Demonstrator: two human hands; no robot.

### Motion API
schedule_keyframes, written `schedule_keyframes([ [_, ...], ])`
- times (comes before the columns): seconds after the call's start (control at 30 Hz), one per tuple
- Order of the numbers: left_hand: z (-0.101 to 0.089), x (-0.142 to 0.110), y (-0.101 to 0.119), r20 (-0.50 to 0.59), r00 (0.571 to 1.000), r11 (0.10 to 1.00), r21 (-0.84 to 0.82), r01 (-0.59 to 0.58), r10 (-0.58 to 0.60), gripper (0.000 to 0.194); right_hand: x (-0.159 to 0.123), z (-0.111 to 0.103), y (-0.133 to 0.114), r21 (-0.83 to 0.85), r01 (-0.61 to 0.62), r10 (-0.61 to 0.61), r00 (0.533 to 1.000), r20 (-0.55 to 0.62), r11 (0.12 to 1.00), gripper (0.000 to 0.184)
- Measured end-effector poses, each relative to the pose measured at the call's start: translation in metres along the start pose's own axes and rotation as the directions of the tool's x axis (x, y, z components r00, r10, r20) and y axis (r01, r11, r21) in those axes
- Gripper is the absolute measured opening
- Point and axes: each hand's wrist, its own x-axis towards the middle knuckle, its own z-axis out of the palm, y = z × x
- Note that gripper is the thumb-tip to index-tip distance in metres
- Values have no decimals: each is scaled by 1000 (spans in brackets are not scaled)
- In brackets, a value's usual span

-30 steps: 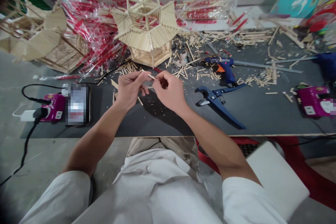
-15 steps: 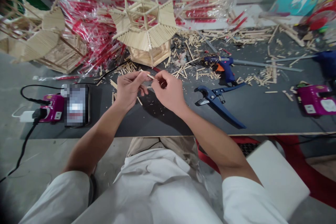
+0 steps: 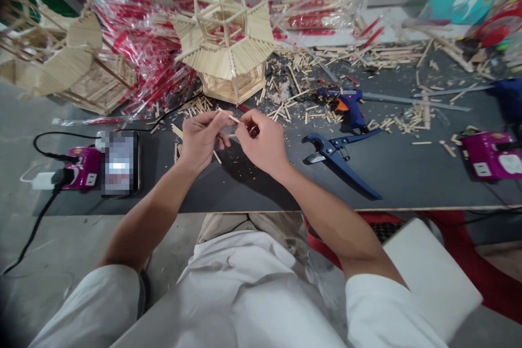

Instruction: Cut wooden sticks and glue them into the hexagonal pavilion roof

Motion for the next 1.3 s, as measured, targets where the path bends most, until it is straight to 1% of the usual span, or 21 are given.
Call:
schedule_keyframes([
  [0.17, 1, 0, 0, -10, 1000, 1000, -6, 7, -7, 39, 0, 0, 0, -16, 30, -30, 1000, 1, 999, 12],
  [0.27, 1, 1, -3, -2, 1000, 1000, 3, -5, 5, 38, 2, 1, 3, -31, 71, -71, 997, -3, 997, 11],
  [0.33, 0, 2, -6, 3, 1000, 998, 62, -24, 24, 40, 3, 1, 7, -75, 118, -118, 993, -1, 990, 11],
  [0.4, -3, 3, -8, -13, 996, 980, 176, -89, 92, 41, 5, 0, 10, -130, 163, -164, 987, 8, 978, 12],
  [0.43, -5, 3, -8, -23, 987, 955, 258, -146, 158, 43, 5, -1, 11, -155, 181, -181, 983, 10, 971, 12],
  [0.47, -7, 4, -6, -20, 970, 908, 358, -220, 243, 45, 6, -1, 12, -172, 195, -197, 980, 11, 965, 12],
  [0.5, -10, 4, -4, 11, 942, 831, 467, -302, 336, 48, 7, -2, 13, -184, 210, -211, 977, 14, 960, 11],
  [0.53, -12, 4, -1, 73, 907, 726, 573, -379, 415, 49, 8, -3, 14, -195, 224, -224, 974, 19, 955, 11],
  [0.57, -15, 4, 2, 163, 871, 604, 661, -445, 464, 46, 9, -4, 15, -205, 239, -238, 971, 30, 949, 10],
  [0.6, -17, 5, 4, 262, 839, 485, 718, -500, 478, 41, 9, -4, 17, -215, 254, -249, 967, 49, 943, 11],
  [0.63, -18, 5, 6, 356, 810, 384, 743, -548, 465, 36, 10, -5, 18, -224, 266, -256, 964, 72, 938, 11],
  [0.67, -19, 6, 7, 438, 785, 309, 747, -589, 438, 32, 11, -5, 20, -232, 273, -258, 962, 93, 934, 11],
  [0.73, -21, 8, 6, 549, 744, 217, 729, -649, 381, 31, 12, -6, 23, -244, 274, -249, 960, 130, 930, 11],
  [0.8, -23, 10, 2, 612, 710, 158, 708, -688, 350, 29, 13, -7, 26, -251, 273, -237, 957, 164, 929, 10],
  [0.93, -25, 12, -1, 653, 683, 92, 697, -711, 328, 24, 14, -7, 28, -247, 299, -246, 944, 222, 922, 8],
  [1.17, -25, 7, 3, 651, 677, 63, 703, -708, 343, 31, 14, -8, 28, -210, 316, -271, 937, 218, 925, 10],
  [1.3, -23, 6, 0, 632, 687, 55, 720, -692, 360, 31, 15, -8, 28, -198, 321, -277, 935, 220, 926, 11],
])
